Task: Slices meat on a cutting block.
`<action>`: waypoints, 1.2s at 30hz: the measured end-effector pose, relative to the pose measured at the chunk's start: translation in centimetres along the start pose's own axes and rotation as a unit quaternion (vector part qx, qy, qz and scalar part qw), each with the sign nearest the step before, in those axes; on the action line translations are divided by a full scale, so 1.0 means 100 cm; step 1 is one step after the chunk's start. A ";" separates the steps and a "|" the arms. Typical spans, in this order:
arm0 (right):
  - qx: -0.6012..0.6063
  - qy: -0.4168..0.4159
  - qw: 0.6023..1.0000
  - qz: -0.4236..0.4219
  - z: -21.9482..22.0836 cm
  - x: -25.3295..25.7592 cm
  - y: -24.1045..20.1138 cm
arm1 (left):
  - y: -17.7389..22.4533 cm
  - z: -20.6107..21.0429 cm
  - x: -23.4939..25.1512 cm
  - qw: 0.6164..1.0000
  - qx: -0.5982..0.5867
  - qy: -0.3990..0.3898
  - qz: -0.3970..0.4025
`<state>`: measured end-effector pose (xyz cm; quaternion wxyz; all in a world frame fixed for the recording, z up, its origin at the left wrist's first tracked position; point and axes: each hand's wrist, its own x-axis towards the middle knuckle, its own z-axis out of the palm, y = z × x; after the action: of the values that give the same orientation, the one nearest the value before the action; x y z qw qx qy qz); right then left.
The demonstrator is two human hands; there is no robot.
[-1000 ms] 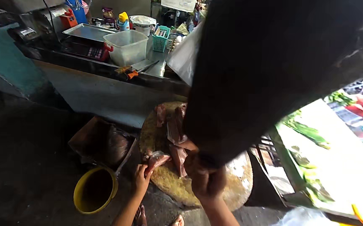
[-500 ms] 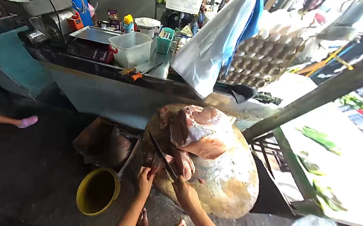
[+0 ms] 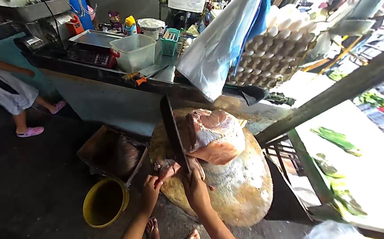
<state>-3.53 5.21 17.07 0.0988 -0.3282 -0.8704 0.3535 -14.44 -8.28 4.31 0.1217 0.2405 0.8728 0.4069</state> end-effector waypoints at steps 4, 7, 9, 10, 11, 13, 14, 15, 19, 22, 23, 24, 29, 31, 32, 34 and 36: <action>-0.130 -0.238 0.943 0.192 0.032 -0.013 0.050 | 0.001 -0.003 0.000 0.999 -0.014 -0.015 -0.030; -0.187 -0.240 0.937 0.173 0.019 -0.009 0.060 | 0.005 0.000 0.000 1.000 -0.014 -0.004 -0.023; -0.203 -0.236 0.938 0.155 0.011 -0.005 0.062 | 0.010 0.003 0.006 1.000 -0.006 -0.011 -0.019; -0.195 -0.224 0.944 0.145 0.008 -0.004 0.060 | 0.012 0.007 0.011 1.000 -0.006 -0.009 -0.015; -0.173 -0.206 0.953 0.137 0.005 -0.006 0.055 | 0.013 0.011 0.013 1.000 -0.005 -0.007 -0.014; -0.095 -0.132 0.982 0.093 -0.006 -0.012 0.038 | 0.016 0.009 0.016 0.999 0.007 -0.042 -0.030; -0.045 -0.076 0.995 0.041 -0.016 -0.015 0.025 | 0.016 0.008 0.015 0.998 0.003 -0.051 -0.020; 0.006 -0.011 0.999 -0.030 -0.027 -0.017 0.009 | 0.012 0.011 0.012 1.000 -0.009 -0.022 0.005; 0.217 0.204 0.888 -0.351 -0.074 0.002 -0.071 | 0.004 0.018 0.005 0.998 -0.050 0.034 0.029; 0.321 0.286 0.779 -0.456 -0.095 0.016 -0.126 | 0.002 0.018 0.000 0.998 -0.053 0.039 0.016; 0.329 0.291 0.776 -0.452 -0.090 0.016 -0.125 | 0.003 0.017 -0.001 0.998 -0.050 0.039 0.012; 0.312 0.284 0.801 -0.425 -0.074 0.012 -0.109 | 0.004 0.016 -0.002 0.998 -0.049 0.041 0.008; -0.059 -0.153 0.981 0.102 0.032 -0.017 0.036 | 0.007 0.010 0.000 0.999 -0.028 0.001 -0.036; -0.085 -0.245 0.947 0.187 0.045 -0.007 0.054 | 0.006 0.009 0.002 0.999 -0.030 0.002 -0.037; -0.105 -0.255 0.943 0.187 0.042 -0.001 0.053 | 0.009 0.012 0.005 0.999 -0.029 0.011 -0.035; -0.125 -0.259 0.938 0.192 0.042 -0.009 0.046 | 0.008 0.022 0.000 0.999 -0.026 0.034 -0.026; -0.148 -0.255 0.935 0.199 0.042 -0.007 0.035 | 0.015 0.032 0.012 0.999 -0.008 0.040 -0.015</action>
<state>-2.96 4.27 11.67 -0.2482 -0.4044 -0.8259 0.3046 -13.66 -4.79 3.44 0.0945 0.2103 0.8771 0.4213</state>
